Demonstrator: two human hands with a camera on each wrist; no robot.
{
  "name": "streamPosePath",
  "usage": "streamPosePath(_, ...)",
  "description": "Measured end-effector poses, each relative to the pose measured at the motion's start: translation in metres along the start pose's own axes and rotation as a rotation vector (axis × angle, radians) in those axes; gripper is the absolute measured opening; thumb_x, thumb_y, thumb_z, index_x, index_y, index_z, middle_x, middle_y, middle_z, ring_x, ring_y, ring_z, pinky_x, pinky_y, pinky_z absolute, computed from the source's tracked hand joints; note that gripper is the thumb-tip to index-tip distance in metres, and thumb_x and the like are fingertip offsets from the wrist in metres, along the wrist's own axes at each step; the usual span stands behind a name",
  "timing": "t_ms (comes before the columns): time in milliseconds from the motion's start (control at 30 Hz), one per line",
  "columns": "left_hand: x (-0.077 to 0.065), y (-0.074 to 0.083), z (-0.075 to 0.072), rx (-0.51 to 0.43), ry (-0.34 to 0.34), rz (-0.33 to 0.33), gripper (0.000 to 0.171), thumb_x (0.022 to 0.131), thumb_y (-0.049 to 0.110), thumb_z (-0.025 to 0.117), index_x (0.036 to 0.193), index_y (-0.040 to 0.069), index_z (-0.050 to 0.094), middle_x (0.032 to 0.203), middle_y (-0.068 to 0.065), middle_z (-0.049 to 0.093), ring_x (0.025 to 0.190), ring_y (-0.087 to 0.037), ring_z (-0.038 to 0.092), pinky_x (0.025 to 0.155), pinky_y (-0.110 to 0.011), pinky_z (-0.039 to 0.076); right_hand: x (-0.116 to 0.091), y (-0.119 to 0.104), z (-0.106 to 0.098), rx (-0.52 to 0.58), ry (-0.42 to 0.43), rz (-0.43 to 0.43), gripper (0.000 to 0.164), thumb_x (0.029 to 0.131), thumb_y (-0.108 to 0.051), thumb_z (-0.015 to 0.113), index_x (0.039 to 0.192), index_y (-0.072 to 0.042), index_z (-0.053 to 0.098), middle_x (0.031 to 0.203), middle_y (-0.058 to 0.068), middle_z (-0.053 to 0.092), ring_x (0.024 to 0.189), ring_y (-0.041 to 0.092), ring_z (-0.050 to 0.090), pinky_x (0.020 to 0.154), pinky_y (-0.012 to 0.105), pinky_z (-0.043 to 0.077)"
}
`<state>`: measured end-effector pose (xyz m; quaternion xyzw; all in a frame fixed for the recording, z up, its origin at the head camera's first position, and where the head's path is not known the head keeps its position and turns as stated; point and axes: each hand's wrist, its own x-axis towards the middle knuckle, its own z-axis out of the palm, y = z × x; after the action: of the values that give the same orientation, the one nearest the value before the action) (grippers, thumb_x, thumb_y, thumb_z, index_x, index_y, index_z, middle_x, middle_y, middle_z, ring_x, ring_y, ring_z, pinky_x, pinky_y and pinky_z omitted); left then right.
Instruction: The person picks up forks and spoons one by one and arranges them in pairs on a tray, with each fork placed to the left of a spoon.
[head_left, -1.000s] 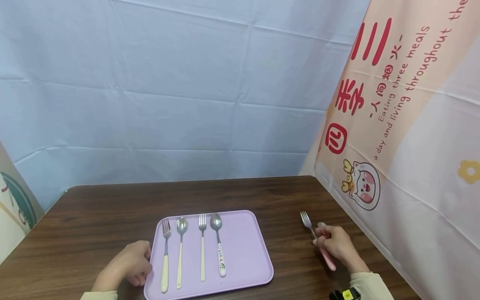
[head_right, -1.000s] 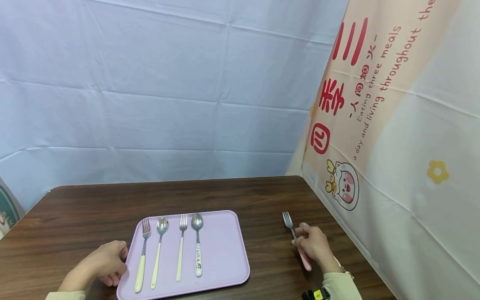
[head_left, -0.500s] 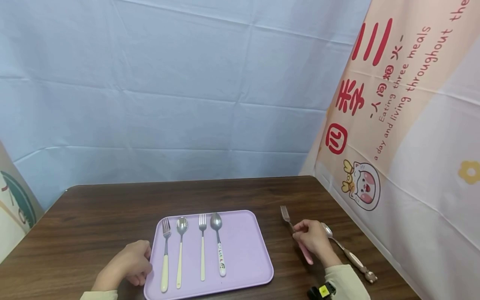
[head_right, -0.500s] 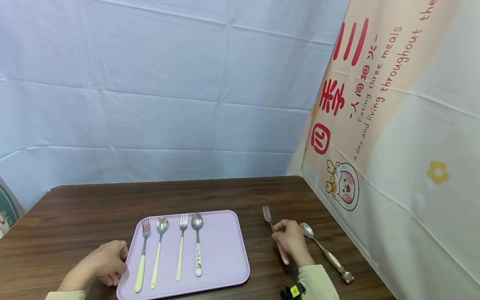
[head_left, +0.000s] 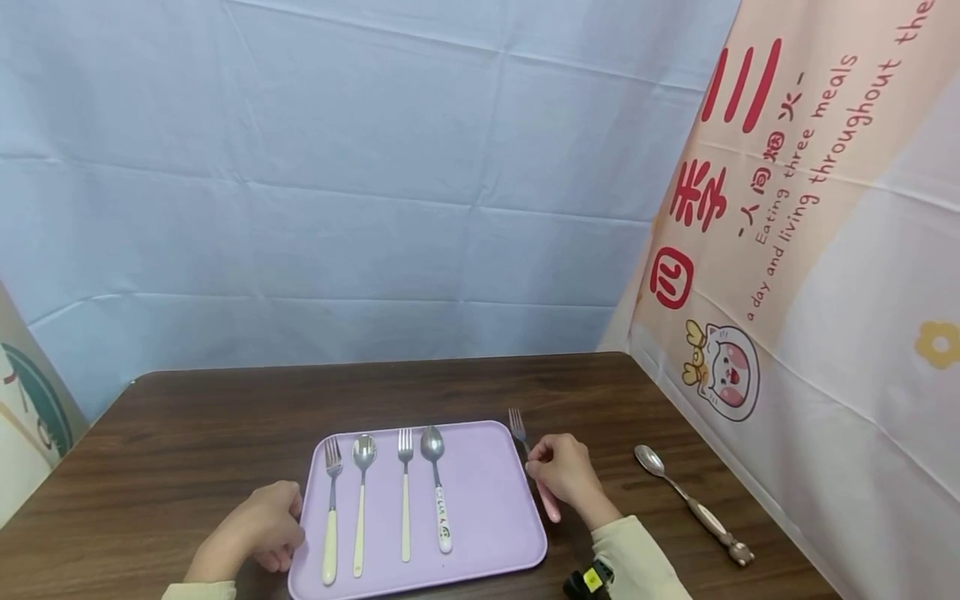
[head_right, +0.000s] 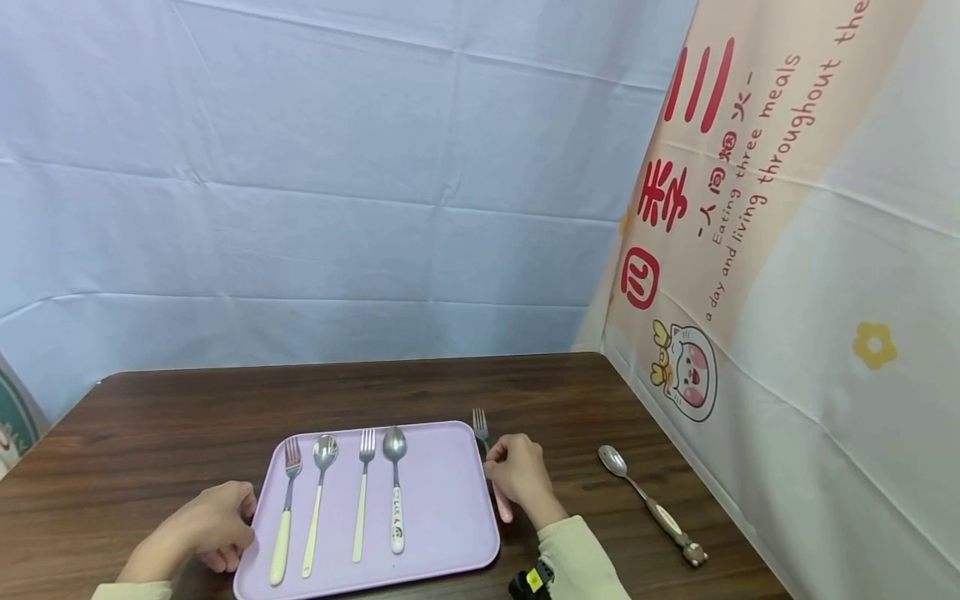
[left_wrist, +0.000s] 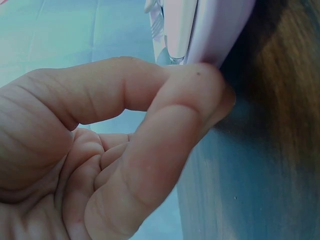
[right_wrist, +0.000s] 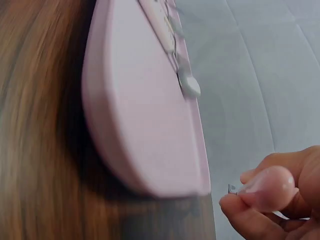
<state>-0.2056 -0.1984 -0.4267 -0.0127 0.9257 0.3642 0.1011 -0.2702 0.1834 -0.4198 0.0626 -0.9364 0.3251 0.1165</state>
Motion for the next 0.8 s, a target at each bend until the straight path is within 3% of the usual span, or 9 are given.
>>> streamPosePath(233, 0.0, 0.001, 0.001, 0.009, -0.001, 0.002, 0.021, 0.059, -0.008, 0.055, 0.074, 0.0, 0.044, 0.048, -0.011, 0.053, 0.038, -0.018, 0.054, 0.036, -0.03, 0.052, 0.0, -0.014, 0.015, 0.022, -0.021, -0.064, 0.005, 0.063, -0.008, 0.065, 0.064, -0.011, 0.061, 0.058, -0.004, 0.056, 0.056, 0.01, 0.049, 0.052, 0.028, 0.046)
streamPosePath(500, 0.001, 0.0, 0.001, -0.002, 0.002, -0.002, 0.022, 0.058, -0.008, 0.054, 0.075, 0.0, 0.044, 0.047, -0.011, 0.054, 0.037, -0.018, 0.053, 0.036, -0.03, 0.052, -0.003, -0.026, 0.034, 0.045, -0.091, -0.129, 0.005, 0.064, -0.007, 0.065, 0.064, -0.01, 0.061, 0.057, -0.005, 0.056, 0.054, 0.007, 0.049, 0.051, 0.026, 0.047)
streamPosePath(800, 0.001, 0.0, 0.001, 0.004, 0.0, 0.004, 0.022, 0.058, -0.008, 0.055, 0.075, 0.0, 0.044, 0.047, -0.011, 0.054, 0.038, -0.018, 0.054, 0.036, -0.03, 0.052, -0.007, -0.038, 0.051, 0.031, -0.091, -0.185, 0.011, 0.063, -0.004, 0.066, 0.06, -0.012, 0.059, 0.053, -0.007, 0.054, 0.053, 0.005, 0.047, 0.049, 0.024, 0.046)
